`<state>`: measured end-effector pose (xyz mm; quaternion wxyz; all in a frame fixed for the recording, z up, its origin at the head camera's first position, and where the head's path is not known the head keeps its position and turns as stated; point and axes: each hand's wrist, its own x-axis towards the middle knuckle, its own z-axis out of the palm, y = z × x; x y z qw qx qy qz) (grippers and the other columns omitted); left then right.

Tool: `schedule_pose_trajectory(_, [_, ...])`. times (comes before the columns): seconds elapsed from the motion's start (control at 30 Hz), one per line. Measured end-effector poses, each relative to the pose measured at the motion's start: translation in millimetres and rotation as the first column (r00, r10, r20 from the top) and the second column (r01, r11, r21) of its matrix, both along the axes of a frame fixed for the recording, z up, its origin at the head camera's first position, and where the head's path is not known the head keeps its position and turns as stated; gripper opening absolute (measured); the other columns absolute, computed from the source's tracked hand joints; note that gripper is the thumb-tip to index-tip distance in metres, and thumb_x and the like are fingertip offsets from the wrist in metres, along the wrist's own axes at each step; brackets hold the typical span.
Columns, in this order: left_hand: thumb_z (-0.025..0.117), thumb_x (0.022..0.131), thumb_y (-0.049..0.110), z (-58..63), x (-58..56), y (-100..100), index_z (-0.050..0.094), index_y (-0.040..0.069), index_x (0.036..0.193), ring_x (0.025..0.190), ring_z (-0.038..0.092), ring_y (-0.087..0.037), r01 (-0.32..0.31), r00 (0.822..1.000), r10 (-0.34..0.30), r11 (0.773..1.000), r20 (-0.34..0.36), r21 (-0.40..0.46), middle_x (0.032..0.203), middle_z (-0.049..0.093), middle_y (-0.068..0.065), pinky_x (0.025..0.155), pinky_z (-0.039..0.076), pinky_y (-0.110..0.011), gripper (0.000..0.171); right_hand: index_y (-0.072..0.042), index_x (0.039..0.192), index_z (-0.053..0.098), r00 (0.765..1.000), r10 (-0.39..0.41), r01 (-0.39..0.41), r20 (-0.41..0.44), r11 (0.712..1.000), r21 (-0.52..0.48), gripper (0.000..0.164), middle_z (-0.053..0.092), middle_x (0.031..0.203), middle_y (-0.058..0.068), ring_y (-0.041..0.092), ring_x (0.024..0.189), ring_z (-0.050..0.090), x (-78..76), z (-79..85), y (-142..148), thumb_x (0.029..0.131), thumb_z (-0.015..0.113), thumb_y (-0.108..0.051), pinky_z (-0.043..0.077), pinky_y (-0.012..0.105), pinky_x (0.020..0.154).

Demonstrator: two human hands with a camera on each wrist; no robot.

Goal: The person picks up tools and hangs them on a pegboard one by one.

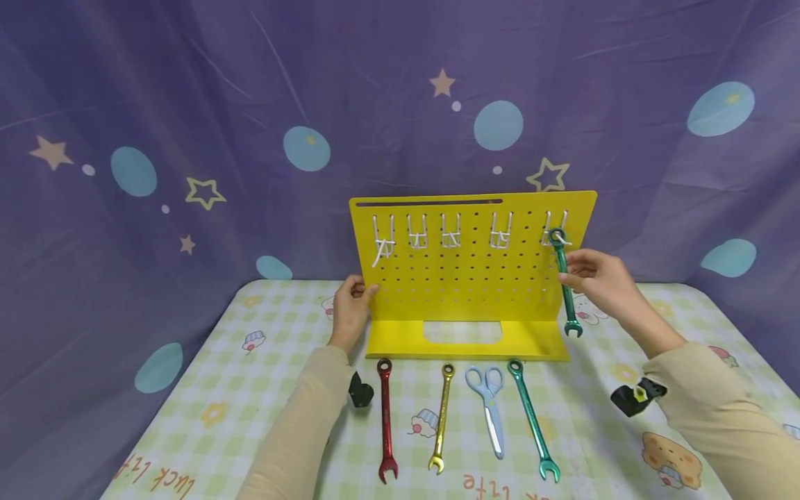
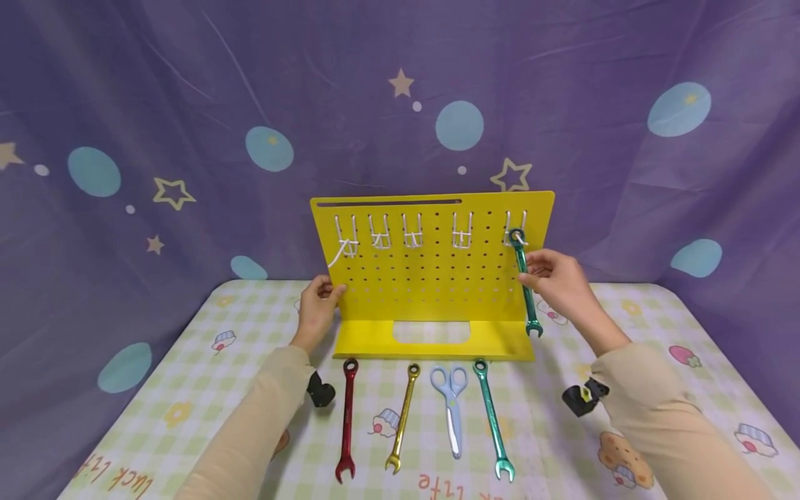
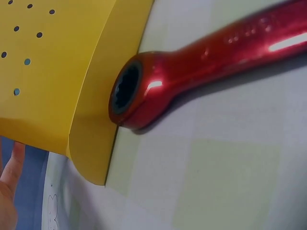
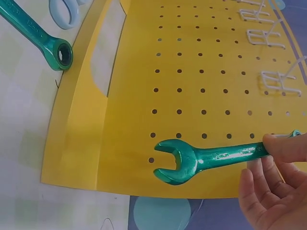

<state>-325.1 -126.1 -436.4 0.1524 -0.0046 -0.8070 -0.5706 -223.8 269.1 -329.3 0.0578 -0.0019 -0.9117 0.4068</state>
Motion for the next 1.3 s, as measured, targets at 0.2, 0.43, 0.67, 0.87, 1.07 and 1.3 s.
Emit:
schedule_pose_trajectory(0.2, [0.071,0.093,0.014,-1.8,0.9,-0.2,0.059,0.001,0.099,0.090,0.055,-0.025,0.000,1.000,0.000,1.000,0.013,-0.001,0.096,0.056,-0.010,0.075,0.047,-0.030,0.019,0.010,0.132,0.050,1.000,-0.005,0.005,0.004,1.000,-0.025,0.044,0.059,0.118,0.026,0.037,0.105,0.059,-4.9,-6.0,-1.3,0.098,0.063,-0.014,0.052,0.027,0.075])
schedule_pose_trajectory(0.43, [0.071,0.093,0.013,-3.9,2.3,-0.1,0.058,0.001,0.099,0.090,0.055,-0.024,0.008,1.000,-0.009,1.000,0.017,0.009,0.096,0.056,-0.010,0.074,0.046,-0.026,0.018,0.010,0.136,0.047,1.000,-0.008,0.010,0.022,0.997,-0.076,0.048,0.057,0.120,0.026,0.036,0.106,0.058,-9.8,-13.5,-1.1,0.099,0.063,-0.017,0.052,0.022,0.072])
schedule_pose_trajectory(0.67, [0.070,0.093,0.012,-1.9,1.9,1.2,0.059,0.000,0.099,0.089,0.054,-0.024,0.005,1.000,-0.006,1.000,0.010,0.018,0.095,0.056,-0.010,0.074,0.045,-0.027,0.017,0.009,0.131,0.050,1.000,-0.001,-0.001,-0.022,0.996,-0.085,0.042,0.059,0.119,0.026,0.010,0.090,0.059,-11.8,-18.4,0.9,0.101,0.059,-0.018,0.052,0.020,0.071])
schedule_pose_trajectory(0.87, [0.070,0.094,0.011,-0.3,1.4,2.4,0.059,0.000,0.099,0.089,0.054,-0.024,0.003,1.000,-0.003,1.000,0.006,0.024,0.095,0.056,-0.011,0.073,0.045,-0.026,0.016,0.009,0.130,0.051,0.999,-0.004,0.000,-0.042,0.996,-0.094,0.040,0.060,0.119,0.026,0.005,0.088,0.058,-11.8,-20.1,-0.2,0.102,0.058,-0.018,0.053,0.019,0.070])
schedule_pose_trajectory(1.07, [0.070,0.093,0.011,0.5,2.8,2.3,0.059,-0.001,0.098,0.088,0.055,-0.024,-0.003,1.000,0.003,1.000,0.000,0.013,0.094,0.057,-0.011,0.073,0.045,-0.026,0.016,0.008,0.131,0.051,0.999,0.029,-0.033,-0.036,0.995,-0.091,0.041,0.060,0.121,0.028,0.028,0.101,0.063,-6.0,-26.1,-0.3,0.103,0.056,-0.021,0.053,0.020,0.070])
schedule_pose_trajectory(1.3, [0.070,0.093,0.012,1.9,2.8,2.2,0.060,-0.001,0.099,0.089,0.055,-0.025,-0.004,1.000,0.004,1.000,-0.009,0.005,0.095,0.058,-0.012,0.075,0.046,-0.028,0.017,0.008,0.132,0.050,0.996,0.091,-0.092,-0.019,0.992,-0.086,0.041,0.060,0.121,0.029,0.035,0.101,0.064,9.2,-34.0,-2.4,0.104,0.054,-0.022,0.054,0.026,0.069])
